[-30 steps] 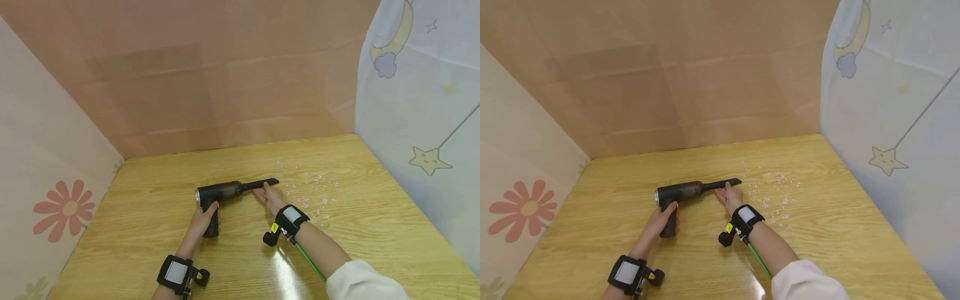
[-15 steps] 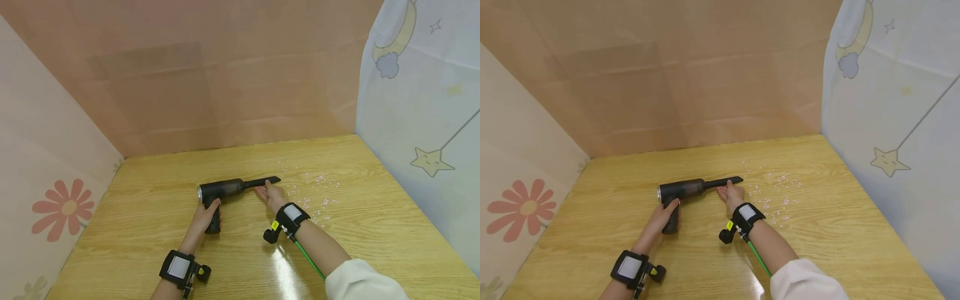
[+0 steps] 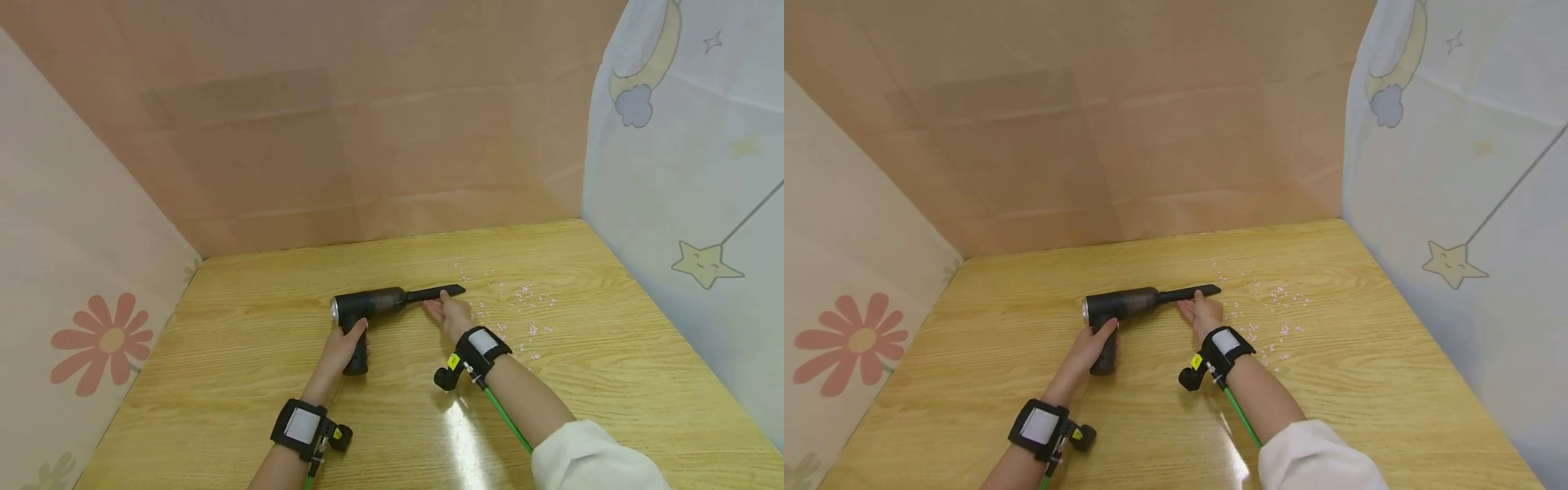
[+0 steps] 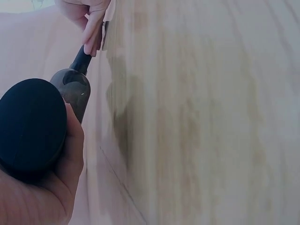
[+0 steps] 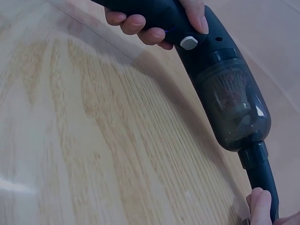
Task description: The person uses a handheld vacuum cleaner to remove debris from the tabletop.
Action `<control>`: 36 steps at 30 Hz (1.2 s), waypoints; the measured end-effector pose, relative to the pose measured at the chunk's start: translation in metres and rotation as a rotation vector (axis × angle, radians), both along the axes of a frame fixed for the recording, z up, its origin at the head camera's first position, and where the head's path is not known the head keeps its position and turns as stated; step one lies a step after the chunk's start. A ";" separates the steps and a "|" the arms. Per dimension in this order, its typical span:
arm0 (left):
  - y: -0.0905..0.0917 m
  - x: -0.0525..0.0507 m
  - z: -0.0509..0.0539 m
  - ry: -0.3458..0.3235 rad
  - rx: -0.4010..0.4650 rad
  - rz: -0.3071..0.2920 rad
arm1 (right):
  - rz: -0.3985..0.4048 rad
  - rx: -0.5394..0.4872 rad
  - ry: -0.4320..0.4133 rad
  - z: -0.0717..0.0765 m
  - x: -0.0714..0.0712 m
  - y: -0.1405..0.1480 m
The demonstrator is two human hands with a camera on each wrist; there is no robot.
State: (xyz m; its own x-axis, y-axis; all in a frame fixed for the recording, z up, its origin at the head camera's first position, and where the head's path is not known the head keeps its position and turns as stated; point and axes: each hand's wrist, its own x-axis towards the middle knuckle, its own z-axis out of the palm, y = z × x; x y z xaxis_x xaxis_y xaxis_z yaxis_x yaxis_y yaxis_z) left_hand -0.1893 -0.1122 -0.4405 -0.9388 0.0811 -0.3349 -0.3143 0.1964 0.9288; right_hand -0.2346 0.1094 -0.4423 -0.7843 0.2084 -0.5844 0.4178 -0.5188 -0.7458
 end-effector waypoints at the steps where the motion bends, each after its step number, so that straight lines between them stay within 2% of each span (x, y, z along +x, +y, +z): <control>1: 0.001 -0.001 -0.001 -0.002 0.002 0.002 | -0.006 -0.002 0.002 0.000 0.000 0.001; 7: 0.006 -0.004 -0.002 0.012 -0.031 0.013 | -0.032 0.003 -0.012 -0.001 -0.003 0.006; 15: 0.008 -0.009 -0.001 0.032 -0.008 0.000 | -0.034 -0.036 -0.002 0.002 -0.005 0.010; 20: 0.010 -0.011 0.001 0.042 -0.028 -0.006 | -0.059 -0.038 -0.011 0.004 -0.007 0.011; 24: 0.011 -0.014 0.001 0.036 -0.035 0.003 | -0.095 -0.045 -0.021 0.006 -0.010 0.010; 32: 0.015 -0.016 0.003 0.005 -0.075 0.017 | -0.115 -0.052 -0.037 0.007 -0.013 0.010; 36: 0.018 -0.018 0.005 -0.004 -0.047 0.015 | -0.131 -0.063 -0.029 0.008 -0.013 0.009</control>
